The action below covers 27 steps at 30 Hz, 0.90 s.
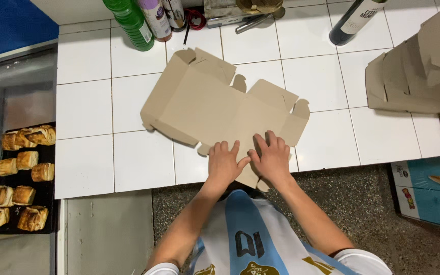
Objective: The person assembles several flat cardboard boxes on a tiled counter. They fold the flaps and tuck the tabs to form the box shape, then stack the completed boxes. The person repeats this process for multiple boxes.
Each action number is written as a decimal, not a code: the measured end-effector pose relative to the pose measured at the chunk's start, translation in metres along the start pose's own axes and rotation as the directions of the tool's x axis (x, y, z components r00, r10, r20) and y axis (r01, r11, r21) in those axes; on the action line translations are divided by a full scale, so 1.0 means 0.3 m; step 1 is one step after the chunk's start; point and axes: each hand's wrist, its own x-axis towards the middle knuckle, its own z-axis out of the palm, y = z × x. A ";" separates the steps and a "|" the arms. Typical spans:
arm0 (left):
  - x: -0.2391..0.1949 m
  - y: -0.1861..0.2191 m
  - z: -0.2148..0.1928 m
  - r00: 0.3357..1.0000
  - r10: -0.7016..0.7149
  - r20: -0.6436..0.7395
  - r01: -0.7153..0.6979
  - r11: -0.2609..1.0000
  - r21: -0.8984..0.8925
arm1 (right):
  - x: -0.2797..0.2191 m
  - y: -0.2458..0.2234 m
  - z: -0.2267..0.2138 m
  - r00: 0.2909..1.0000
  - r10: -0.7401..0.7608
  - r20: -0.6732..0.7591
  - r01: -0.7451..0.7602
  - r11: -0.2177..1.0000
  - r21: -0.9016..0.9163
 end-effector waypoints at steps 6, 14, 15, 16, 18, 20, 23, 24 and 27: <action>-0.019 -0.067 -0.238 0.999 0.051 -0.018 -0.054 0.964 -0.259 | 0.057 0.125 -0.031 0.986 -0.009 0.167 0.018 0.999 -0.049; -0.028 -0.289 -0.301 0.926 -0.246 0.287 0.234 0.969 0.075 | 0.116 0.144 -0.077 0.995 0.030 0.091 -0.019 0.993 -0.116; -0.047 -0.263 -0.339 0.914 -0.261 0.310 0.257 0.965 0.053 | 0.116 0.144 -0.062 0.998 0.044 0.055 -0.040 0.997 -0.069; -0.049 -0.263 -0.335 0.914 -0.260 0.312 0.256 0.965 0.055 | 0.111 0.140 -0.054 0.997 0.046 0.055 -0.042 0.997 -0.067; -0.053 -0.262 -0.327 0.917 -0.289 0.274 0.282 0.957 0.065 | 0.103 0.133 -0.039 0.996 0.089 0.007 -0.089 0.996 0.028; -0.069 -0.266 -0.329 0.918 -0.307 0.251 0.299 0.952 0.070 | 0.082 0.119 -0.064 0.995 0.092 -0.028 -0.090 0.994 0.066; -0.104 -0.314 -0.313 0.902 -0.365 0.230 0.361 0.931 0.058 | 0.067 0.099 -0.082 0.993 0.088 -0.073 -0.077 0.988 0.134; -0.120 -0.339 -0.305 0.884 -0.404 0.237 0.405 0.913 0.045 | 0.067 0.091 -0.084 0.993 0.081 -0.081 -0.067 0.984 0.166; -0.215 -0.388 -0.301 0.842 -0.491 0.225 0.499 0.866 0.022 | 0.090 0.000 -0.093 0.999 -0.034 -0.041 0.038 0.993 0.113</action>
